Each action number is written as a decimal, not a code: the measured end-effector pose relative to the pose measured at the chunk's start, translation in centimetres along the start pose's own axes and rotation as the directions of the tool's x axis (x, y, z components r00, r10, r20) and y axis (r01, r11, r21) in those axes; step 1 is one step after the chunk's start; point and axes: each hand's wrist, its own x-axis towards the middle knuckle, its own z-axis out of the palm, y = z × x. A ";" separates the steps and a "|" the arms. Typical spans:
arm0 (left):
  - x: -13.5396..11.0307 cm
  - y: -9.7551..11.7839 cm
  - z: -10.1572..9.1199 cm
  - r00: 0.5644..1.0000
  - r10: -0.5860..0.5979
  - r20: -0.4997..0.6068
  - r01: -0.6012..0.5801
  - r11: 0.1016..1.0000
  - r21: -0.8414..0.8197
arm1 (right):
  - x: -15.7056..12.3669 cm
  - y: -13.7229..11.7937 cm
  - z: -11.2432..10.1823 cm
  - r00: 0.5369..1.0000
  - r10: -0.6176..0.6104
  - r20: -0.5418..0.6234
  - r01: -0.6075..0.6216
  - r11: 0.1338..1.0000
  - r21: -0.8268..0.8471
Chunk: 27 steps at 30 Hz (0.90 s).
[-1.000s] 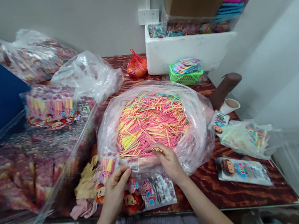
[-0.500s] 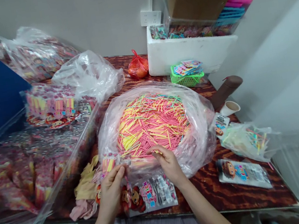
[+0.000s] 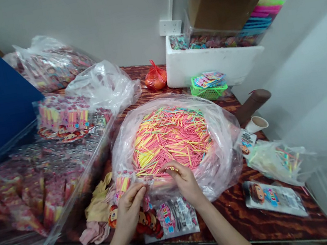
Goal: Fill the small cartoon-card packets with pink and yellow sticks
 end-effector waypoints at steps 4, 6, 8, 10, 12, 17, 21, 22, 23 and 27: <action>-0.2 0.1 -0.1 1.000 -0.002 0.011 0.002 1.000 0.003 | -0.1 -0.1 0.2 1.000 0.000 -0.007 0.000 1.000 0.001; -0.2 0.1 0.0 1.000 -0.002 0.021 0.002 1.000 -0.005 | -0.2 -0.2 0.2 1.000 0.007 -0.008 -0.007 1.000 -0.002; -0.2 0.1 0.1 0.999 -0.005 0.032 0.005 1.000 -0.018 | -0.2 -0.2 0.2 1.000 0.017 -0.005 -0.017 1.000 -0.005; -0.1 0.1 0.2 0.999 -0.009 0.042 0.010 1.000 -0.026 | -0.2 -0.1 0.2 1.000 0.022 -0.004 -0.022 1.000 -0.005; -0.1 0.0 0.2 0.998 -0.014 0.056 0.016 1.000 -0.025 | -0.2 0.0 0.2 1.000 0.023 -0.008 -0.023 1.000 -0.003; -0.1 0.0 0.3 0.997 -0.007 0.075 0.008 1.000 -0.005 | -0.2 0.4 0.1 0.999 0.030 -0.013 -0.030 1.000 -0.001; -0.3 0.0 0.5 0.994 0.012 0.105 -0.015 0.999 0.030 | -0.2 0.5 0.1 0.999 0.038 -0.025 -0.038 0.999 -0.006; -0.2 0.0 0.6 0.993 0.015 0.115 -0.020 0.999 0.039 | -0.2 0.5 0.1 0.999 0.040 -0.028 -0.040 0.999 -0.009; -0.2 0.0 0.6 0.992 0.018 0.125 -0.024 0.999 0.048 | -0.2 0.5 0.1 0.999 0.041 -0.032 -0.041 0.999 -0.009; 0.1 0.2 0.8 0.991 0.035 0.128 -0.043 0.997 0.063 | -0.1 0.3 0.1 0.998 0.039 -0.044 -0.039 0.999 -0.004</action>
